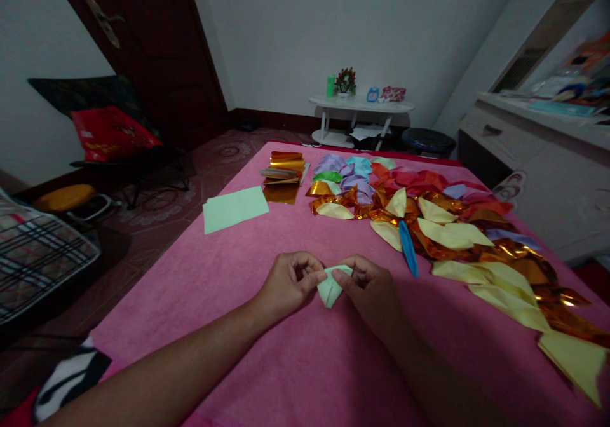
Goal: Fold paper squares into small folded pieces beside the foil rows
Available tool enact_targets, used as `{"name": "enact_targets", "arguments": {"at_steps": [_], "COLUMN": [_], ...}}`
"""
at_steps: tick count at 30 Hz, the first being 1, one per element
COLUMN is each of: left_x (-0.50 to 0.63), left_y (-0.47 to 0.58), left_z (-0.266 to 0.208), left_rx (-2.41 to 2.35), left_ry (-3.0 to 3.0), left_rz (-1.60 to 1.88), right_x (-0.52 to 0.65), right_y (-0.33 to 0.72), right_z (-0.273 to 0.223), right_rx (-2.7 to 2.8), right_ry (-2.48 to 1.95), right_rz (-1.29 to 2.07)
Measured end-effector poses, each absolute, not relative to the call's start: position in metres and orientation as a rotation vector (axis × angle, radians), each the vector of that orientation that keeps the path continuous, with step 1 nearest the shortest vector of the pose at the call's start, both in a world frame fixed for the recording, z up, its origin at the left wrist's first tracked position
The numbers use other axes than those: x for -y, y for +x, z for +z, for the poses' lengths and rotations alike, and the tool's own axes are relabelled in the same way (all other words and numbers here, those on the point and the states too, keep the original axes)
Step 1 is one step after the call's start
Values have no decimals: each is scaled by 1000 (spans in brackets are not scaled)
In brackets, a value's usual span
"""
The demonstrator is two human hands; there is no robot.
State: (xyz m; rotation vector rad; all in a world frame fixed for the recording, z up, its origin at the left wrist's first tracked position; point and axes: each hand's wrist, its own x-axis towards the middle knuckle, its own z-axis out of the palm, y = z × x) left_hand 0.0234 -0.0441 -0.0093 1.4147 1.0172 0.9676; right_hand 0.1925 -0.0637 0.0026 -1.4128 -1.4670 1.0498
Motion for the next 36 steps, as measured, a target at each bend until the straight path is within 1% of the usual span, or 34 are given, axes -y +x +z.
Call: {"name": "enact_targets", "arguments": {"at_steps": [5, 8, 11, 16, 22, 36], "left_x": [44, 42, 41, 41, 43, 41], "left_y": [24, 25, 24, 22, 22, 24], "left_z": [-7, -5, -3, -2, -4, -7], "left_rx": [-1015, -981, -978, -996, -951, -889], "left_ry": [1418, 1326, 1238, 1234, 1304, 1212], "left_rz": [961, 993, 1046, 1079, 1008, 1034], "right_x": [68, 68, 67, 66, 66, 66], "right_y": [192, 191, 191, 192, 191, 192], "right_z": [3, 4, 6, 5, 3, 5], "right_rx": [1354, 1286, 1250, 1376, 1452, 1502], "right_ry": [-1404, -1389, -1352, -1303, -1264, -1253], "right_rz": [1063, 1049, 1104, 1180, 1221, 1124]}}
